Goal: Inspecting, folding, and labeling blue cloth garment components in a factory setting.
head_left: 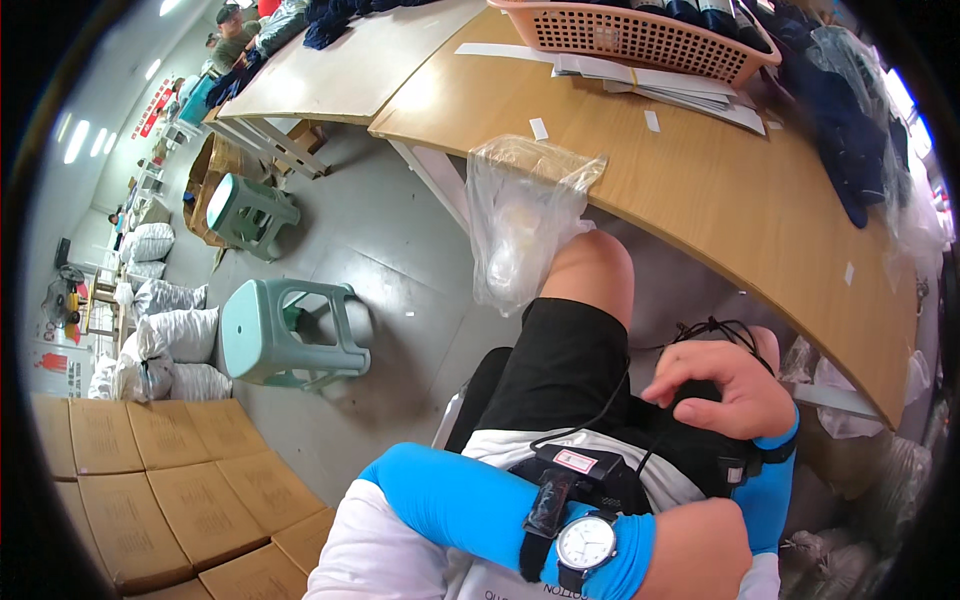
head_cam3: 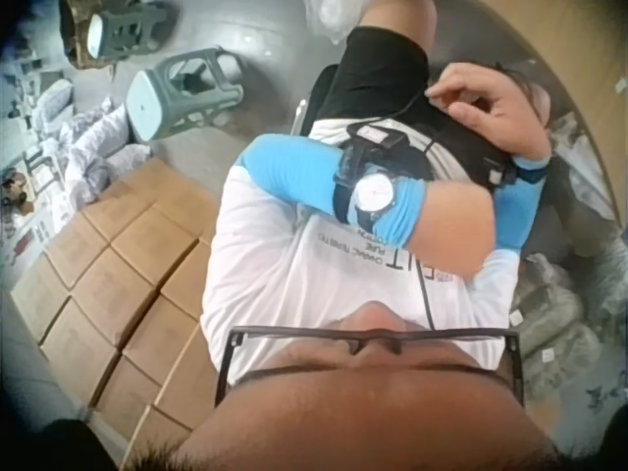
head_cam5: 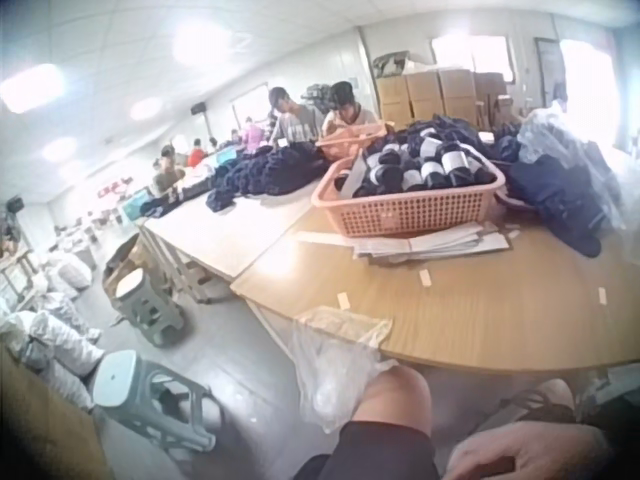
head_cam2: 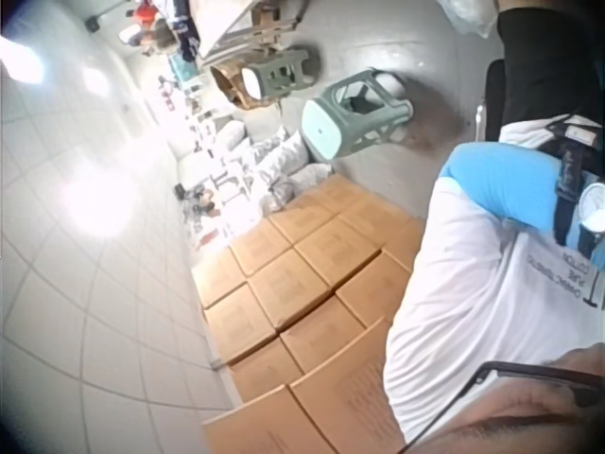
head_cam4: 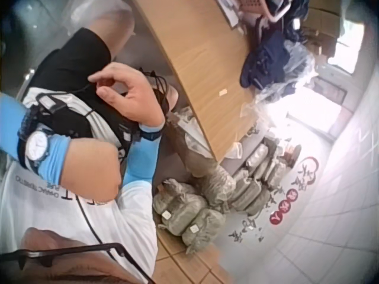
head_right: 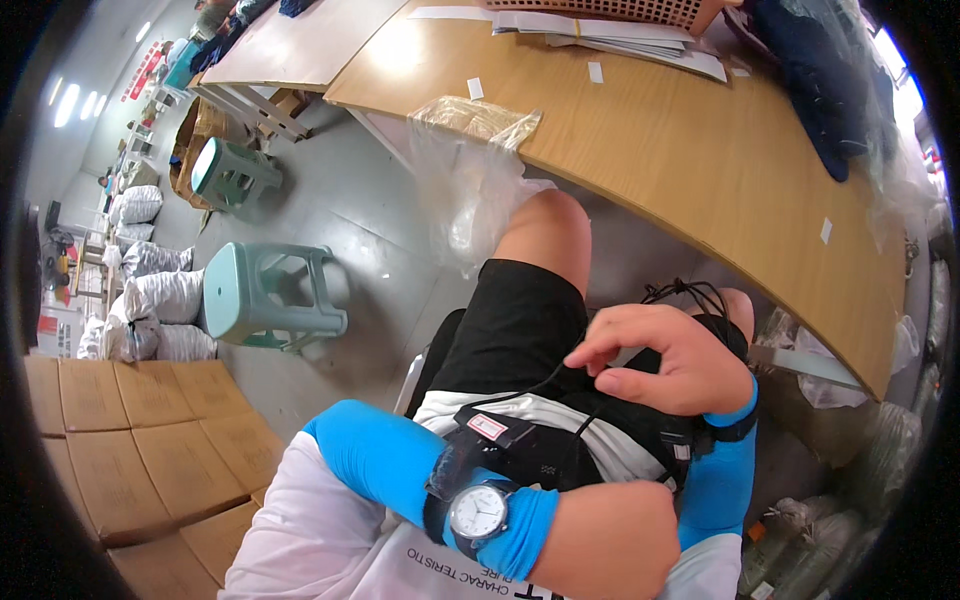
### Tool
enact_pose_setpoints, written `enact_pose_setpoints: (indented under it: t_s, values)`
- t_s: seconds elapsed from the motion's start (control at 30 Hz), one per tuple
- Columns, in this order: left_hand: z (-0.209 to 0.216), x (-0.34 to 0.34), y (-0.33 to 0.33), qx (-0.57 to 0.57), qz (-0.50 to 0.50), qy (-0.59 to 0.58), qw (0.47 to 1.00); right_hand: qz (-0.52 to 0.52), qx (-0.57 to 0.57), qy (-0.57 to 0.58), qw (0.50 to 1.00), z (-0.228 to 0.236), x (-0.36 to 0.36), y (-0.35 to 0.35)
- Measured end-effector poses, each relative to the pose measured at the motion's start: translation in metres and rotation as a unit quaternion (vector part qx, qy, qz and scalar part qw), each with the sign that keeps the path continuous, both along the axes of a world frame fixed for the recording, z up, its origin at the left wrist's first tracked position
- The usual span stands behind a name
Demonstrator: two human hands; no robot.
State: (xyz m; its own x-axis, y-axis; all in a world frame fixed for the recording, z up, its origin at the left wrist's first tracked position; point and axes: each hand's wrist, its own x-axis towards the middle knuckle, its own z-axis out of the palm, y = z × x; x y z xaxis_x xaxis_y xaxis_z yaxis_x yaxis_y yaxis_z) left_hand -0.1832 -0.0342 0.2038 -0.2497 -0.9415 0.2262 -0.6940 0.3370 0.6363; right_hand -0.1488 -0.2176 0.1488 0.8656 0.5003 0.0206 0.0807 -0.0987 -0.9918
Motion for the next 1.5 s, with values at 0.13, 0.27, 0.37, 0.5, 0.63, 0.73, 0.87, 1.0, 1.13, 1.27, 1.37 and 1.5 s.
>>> enact_pose_setpoints:
  t_s: [0.13, 0.27, 0.37, 0.5, 0.63, 0.73, 0.87, 1.0, 1.13, 1.27, 1.37, 1.5]
  values:
    - [0.005, 0.012, -0.019, -0.089, -0.093, 0.11, 0.986, 0.062, 0.016, 0.004, 0.998, -0.017, 0.015, 0.02]
    - [0.001, 0.041, -0.043, -0.214, 0.028, 0.448, 0.867, 0.091, 0.084, 0.075, 0.989, -0.027, 0.019, 0.023]
    - [0.003, 0.088, -0.038, -0.158, 0.129, 0.609, 0.767, 0.093, 0.064, 0.083, 0.99, -0.053, 0.004, 0.021]
    - [0.006, 0.143, -0.024, -0.225, 0.164, 0.815, 0.508, 0.077, 0.074, 0.066, 0.992, -0.055, 0.0, 0.035]
    - [0.007, 0.163, -0.018, -0.294, 0.09, 0.864, 0.399, 0.019, 0.152, 0.069, 0.986, -0.036, 0.009, 0.052]
    - [0.002, 0.172, -0.013, -0.314, 0.066, 0.872, 0.369, -0.044, 0.215, 0.086, 0.972, -0.035, 0.012, 0.069]
    - [-0.003, 0.18, -0.006, -0.351, 0.051, 0.867, 0.349, -0.096, 0.269, 0.095, 0.954, -0.043, 0.012, 0.081]
    - [-0.003, 0.184, 0.002, -0.373, 0.029, 0.876, 0.305, -0.092, 0.193, 0.089, 0.973, -0.03, 0.009, 0.077]
    - [0.0, 0.184, 0.006, -0.392, 0.028, 0.874, 0.285, -0.091, 0.11, 0.027, 0.989, -0.019, 0.005, 0.069]
    - [0.004, 0.178, 0.006, -0.391, 0.016, 0.878, 0.275, -0.092, 0.106, -0.045, 0.989, -0.02, 0.011, 0.071]
    - [0.01, 0.17, -0.001, -0.383, -0.02, 0.883, 0.272, -0.127, 0.201, -0.015, 0.971, -0.044, 0.014, 0.077]
    - [0.028, 0.149, -0.008, -0.346, -0.101, 0.878, 0.316, 0.006, 0.309, 0.069, 0.948, -0.084, 0.021, 0.088]
